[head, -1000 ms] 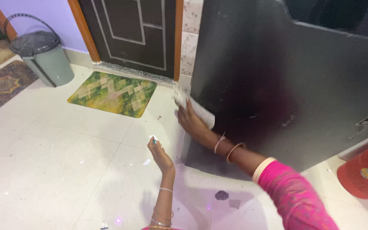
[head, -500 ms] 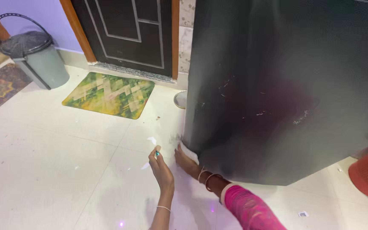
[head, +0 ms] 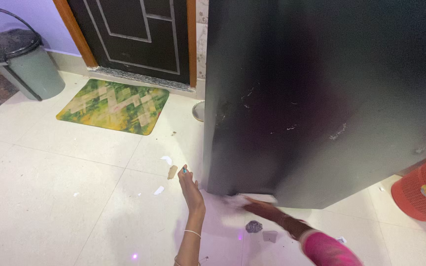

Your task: The person wipes the exterior surfaces of a washing machine using a cloth, covering the top lid, the control panel, and the front and side panels.

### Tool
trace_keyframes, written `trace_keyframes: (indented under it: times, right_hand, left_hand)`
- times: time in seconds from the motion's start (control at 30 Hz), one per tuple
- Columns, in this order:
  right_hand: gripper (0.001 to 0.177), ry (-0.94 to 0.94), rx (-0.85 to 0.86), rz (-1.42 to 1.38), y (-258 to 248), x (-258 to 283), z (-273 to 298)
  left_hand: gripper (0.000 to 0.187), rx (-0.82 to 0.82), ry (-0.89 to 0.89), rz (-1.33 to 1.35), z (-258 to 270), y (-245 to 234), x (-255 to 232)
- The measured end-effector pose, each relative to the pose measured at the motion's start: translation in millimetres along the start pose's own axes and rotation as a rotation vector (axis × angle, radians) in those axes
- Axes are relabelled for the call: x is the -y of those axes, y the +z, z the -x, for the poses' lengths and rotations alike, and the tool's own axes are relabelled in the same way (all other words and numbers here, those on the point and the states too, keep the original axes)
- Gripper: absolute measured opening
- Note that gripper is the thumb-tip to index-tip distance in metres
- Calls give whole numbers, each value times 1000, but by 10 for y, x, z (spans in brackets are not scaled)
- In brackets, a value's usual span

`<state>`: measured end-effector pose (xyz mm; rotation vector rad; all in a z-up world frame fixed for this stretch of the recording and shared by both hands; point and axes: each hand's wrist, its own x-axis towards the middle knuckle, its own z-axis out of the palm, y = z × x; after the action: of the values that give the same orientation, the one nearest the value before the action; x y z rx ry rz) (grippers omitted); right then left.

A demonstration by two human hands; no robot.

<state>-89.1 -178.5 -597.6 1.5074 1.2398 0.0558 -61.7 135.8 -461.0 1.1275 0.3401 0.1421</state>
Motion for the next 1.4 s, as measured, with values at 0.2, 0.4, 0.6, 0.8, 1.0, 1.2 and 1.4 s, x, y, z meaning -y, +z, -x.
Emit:
trace_keyframes:
  times: [0.2,0.4,0.6,0.8,1.0,1.2,1.4]
  right_hand:
    - [74,-114,83,-123,88,26,803]
    - [68,126,-115,60,-241,-406,-329]
    - [65,489,-387,-28,-946,-1412,-847]
    - [61,934,-613,-149,-1637,-2736,-36]
    - [85,1285,-739,-109,-2230,-3922,1174]
    - [89,1627,-787,-123,-1913,-4217,2608]
    - [78,1936,-846,-108,-1085,-3737,4032]
  left_hand:
    - [68,-32,-44,109,-75,-101,-8]
    - [64,-129,309,-313,16,-92,-84]
    - [70,-216,490,-392,44,-13,-91]
    - [81,-146,581,-480,190,184,-66]
    - [86,137,593,-581,339,401,25]
    - [83,226,681,-603,266,436,307]
    - [81,242,630,-602,243,516,530]
